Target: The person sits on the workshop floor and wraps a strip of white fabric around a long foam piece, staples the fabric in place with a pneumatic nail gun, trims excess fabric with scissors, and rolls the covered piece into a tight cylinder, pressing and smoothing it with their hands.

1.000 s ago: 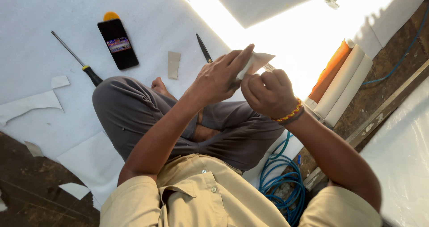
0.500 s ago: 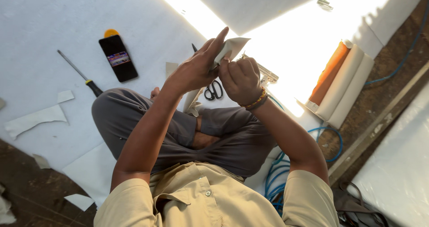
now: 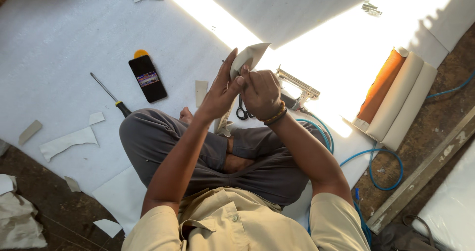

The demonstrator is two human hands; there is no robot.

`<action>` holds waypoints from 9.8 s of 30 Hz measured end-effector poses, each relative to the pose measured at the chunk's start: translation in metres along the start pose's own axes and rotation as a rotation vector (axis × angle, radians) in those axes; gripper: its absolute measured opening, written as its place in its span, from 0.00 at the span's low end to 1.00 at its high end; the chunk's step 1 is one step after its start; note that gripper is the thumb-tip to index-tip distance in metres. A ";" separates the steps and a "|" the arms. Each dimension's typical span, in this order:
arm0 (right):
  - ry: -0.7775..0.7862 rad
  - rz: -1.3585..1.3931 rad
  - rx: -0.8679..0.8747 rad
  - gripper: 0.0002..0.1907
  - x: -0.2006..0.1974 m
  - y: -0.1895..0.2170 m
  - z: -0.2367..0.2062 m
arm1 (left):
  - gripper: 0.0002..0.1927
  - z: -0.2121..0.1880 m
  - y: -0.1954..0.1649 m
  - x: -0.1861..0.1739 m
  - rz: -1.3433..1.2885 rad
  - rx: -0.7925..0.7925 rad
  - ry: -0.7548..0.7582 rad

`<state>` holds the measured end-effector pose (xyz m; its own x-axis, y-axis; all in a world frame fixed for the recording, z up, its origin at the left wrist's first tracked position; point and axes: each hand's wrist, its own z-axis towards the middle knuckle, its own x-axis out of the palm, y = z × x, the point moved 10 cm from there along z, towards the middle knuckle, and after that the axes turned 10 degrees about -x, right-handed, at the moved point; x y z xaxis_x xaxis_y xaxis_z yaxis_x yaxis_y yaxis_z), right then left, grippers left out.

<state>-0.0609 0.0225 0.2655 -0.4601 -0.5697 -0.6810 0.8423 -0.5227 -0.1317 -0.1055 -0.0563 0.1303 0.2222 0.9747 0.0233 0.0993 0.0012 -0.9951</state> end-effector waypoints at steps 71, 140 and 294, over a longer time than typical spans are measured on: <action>1.449 0.185 0.902 0.37 0.128 -0.103 -0.278 | 0.33 -0.100 -0.005 -0.071 0.172 -0.081 -0.116; 0.970 0.058 0.778 0.22 0.044 -0.096 -0.216 | 0.34 -0.164 -0.025 -0.070 -0.034 -0.004 -0.492; -0.160 1.358 0.500 0.11 0.055 0.074 -0.015 | 0.32 -0.147 -0.086 -0.083 0.568 0.297 -0.048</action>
<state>-0.0201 -0.0382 0.2076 0.5414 -0.8406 0.0164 0.4764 0.3228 0.8179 0.0100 -0.1703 0.2282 0.1167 0.8507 -0.5126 -0.2952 -0.4631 -0.8357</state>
